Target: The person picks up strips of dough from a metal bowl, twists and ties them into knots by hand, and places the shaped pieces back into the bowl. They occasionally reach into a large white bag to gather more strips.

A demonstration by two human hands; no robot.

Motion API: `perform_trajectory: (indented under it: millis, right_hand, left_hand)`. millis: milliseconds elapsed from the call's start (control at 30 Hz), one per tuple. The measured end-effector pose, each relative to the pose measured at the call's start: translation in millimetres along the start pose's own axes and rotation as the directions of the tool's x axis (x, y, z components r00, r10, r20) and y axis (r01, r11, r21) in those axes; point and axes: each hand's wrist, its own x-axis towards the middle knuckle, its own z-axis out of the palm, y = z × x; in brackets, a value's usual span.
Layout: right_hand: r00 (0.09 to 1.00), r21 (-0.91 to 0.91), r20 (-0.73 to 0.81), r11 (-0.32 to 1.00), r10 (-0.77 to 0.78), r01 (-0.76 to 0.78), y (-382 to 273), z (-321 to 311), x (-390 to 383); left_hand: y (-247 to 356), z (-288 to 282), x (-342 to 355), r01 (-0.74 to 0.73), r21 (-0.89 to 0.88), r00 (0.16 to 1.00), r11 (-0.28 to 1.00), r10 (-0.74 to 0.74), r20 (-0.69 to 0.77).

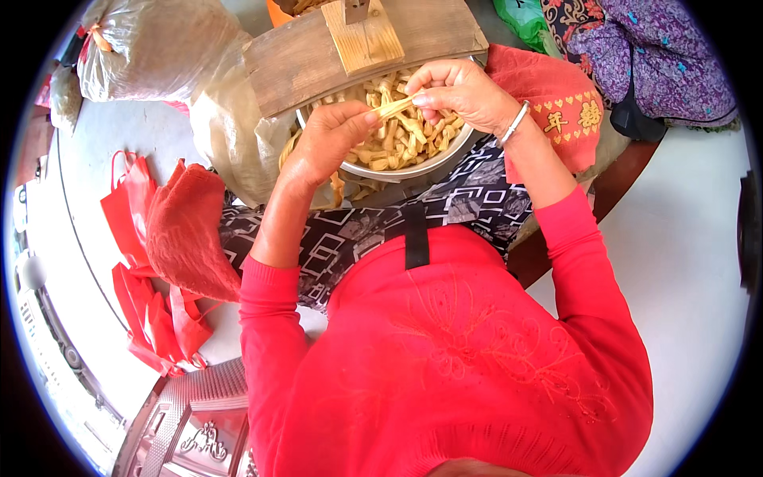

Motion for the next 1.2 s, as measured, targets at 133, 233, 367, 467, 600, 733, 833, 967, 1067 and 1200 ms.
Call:
perform_trajectory:
  millis: [133,233,367,467,600,733,833,967,1067,1200]
  right_hand:
    - [0.984,-0.083,-0.162,0.995,-0.076,0.063,3,-1,24]
    - [0.922,-0.15,-0.362,0.985,-0.136,0.086,1,3,48]
    - [0.876,-0.318,-0.396,0.936,-0.277,0.152,-2,-1,68]
    - [0.853,-0.393,-0.413,0.907,-0.318,0.148,3,-6,75]
    - [0.806,-0.571,-0.389,0.803,-0.447,0.17,20,-16,87]
    - [0.769,-0.75,-0.36,0.654,-0.528,0.098,22,-4,88]
    - [0.676,-0.874,-0.291,0.475,-0.677,0.1,33,-4,88]
    - [0.64,-0.864,-0.317,0.492,-0.7,0.11,37,-10,64]
    - [0.562,-0.935,-0.197,0.327,-0.803,0.14,27,17,40]
    - [0.629,-0.884,-0.14,0.383,-0.764,0.269,37,56,34]
  left_hand:
    - [10,-13,29,0.002,-0.047,0.992,0.999,-0.008,-0.123]
    - [17,-30,51,-0.011,-0.013,0.983,1.0,0.008,-0.184]
    - [29,-40,71,-0.018,0.009,0.97,1.0,0.02,-0.243]
    - [21,-43,84,-0.038,-0.006,0.969,0.999,0.036,-0.246]
    - [11,-43,96,-0.05,0.065,0.959,0.997,0.066,-0.275]
    - [1,-40,109,-0.09,0.46,0.896,0.883,0.274,-0.351]
    - [9,-28,101,0.056,0.701,0.859,0.711,0.324,-0.398]
    - [-5,-40,77,0.145,0.722,0.81,0.676,0.338,-0.48]
    - [-19,-23,52,-0.05,0.527,0.809,0.848,0.344,-0.476]
    - [-12,31,29,0.006,-0.308,0.952,0.951,-0.099,-0.29]
